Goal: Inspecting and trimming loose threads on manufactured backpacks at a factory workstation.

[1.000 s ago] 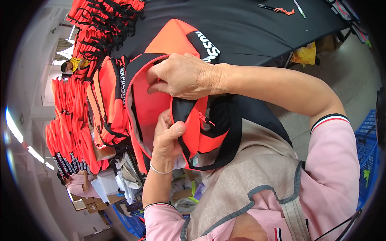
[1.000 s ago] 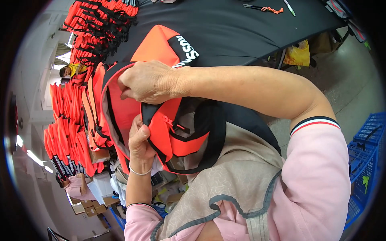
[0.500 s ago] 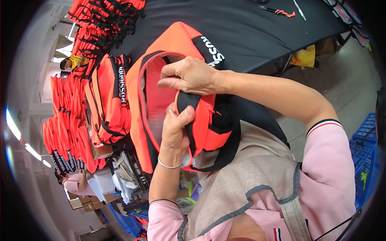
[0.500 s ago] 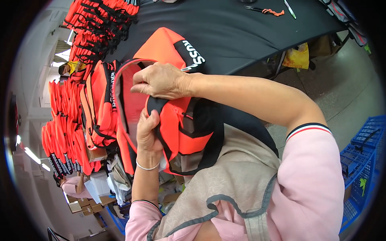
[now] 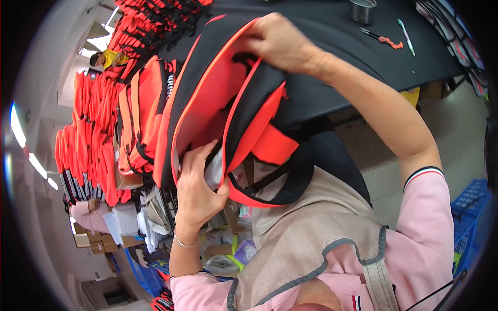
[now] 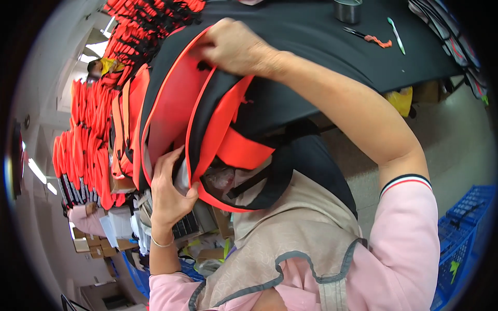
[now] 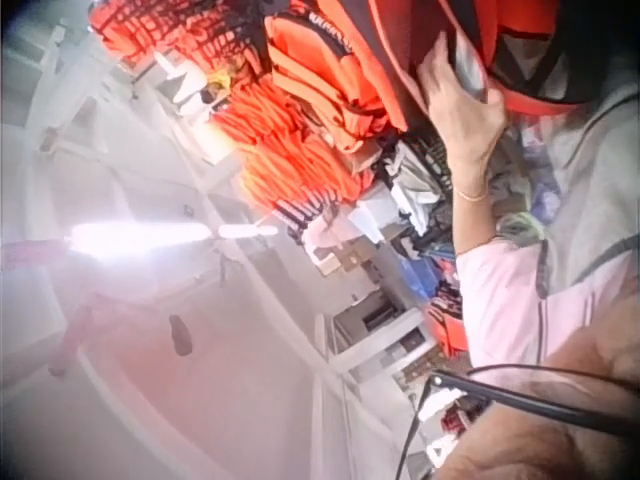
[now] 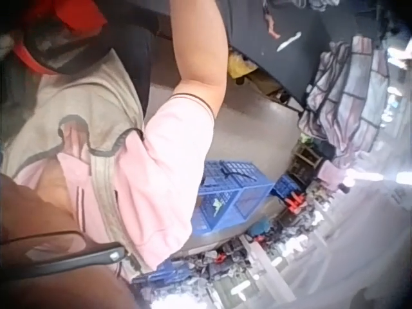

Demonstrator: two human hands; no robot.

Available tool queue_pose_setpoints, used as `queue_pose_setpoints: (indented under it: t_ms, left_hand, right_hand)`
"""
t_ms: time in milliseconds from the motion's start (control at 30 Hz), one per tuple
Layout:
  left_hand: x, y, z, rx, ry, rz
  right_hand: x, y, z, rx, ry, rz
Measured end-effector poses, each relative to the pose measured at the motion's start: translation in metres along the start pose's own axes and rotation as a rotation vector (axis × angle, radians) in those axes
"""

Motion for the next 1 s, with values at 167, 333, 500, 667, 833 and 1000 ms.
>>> queue_pose_setpoints:
  t_ms: [167,333,500,667,833,1000]
  left_hand:
    - [0.025,-0.028,-0.038,-0.428,0.175,0.435]
    - [-0.013,-0.050,-0.060,-0.310,0.270,0.645]
    - [-0.063,-0.058,-0.031,-0.333,0.433,0.632]
    - [-0.047,-0.066,-0.045,-0.491,0.450,0.818]
    - [-0.046,-0.073,-0.072,-0.358,0.363,0.980]
    - [-0.067,-0.079,-0.065,-0.195,0.415,0.933]
  right_hand:
    - [-0.031,-0.028,0.010,0.058,0.046,0.092]
    - [-0.029,-0.012,-0.067,0.192,0.225,-0.174]
    - [0.013,0.059,-0.154,0.885,-0.386,-0.225]
    - [0.007,0.031,-0.140,0.700,-0.422,-0.162]
    - [0.012,0.016,-0.144,0.617,-0.431,-0.087]
    - [0.020,0.022,-0.176,0.986,-0.555,0.194]
Point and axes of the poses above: each hand's wrist, its own x-axis away from the middle knuckle, its own y-axis out of the palm, z = x × y, the point moved 6 cm from there along -x, towards the middle knuckle, and after that the axes turned 5 degrees about y, right-handed, at the moved point
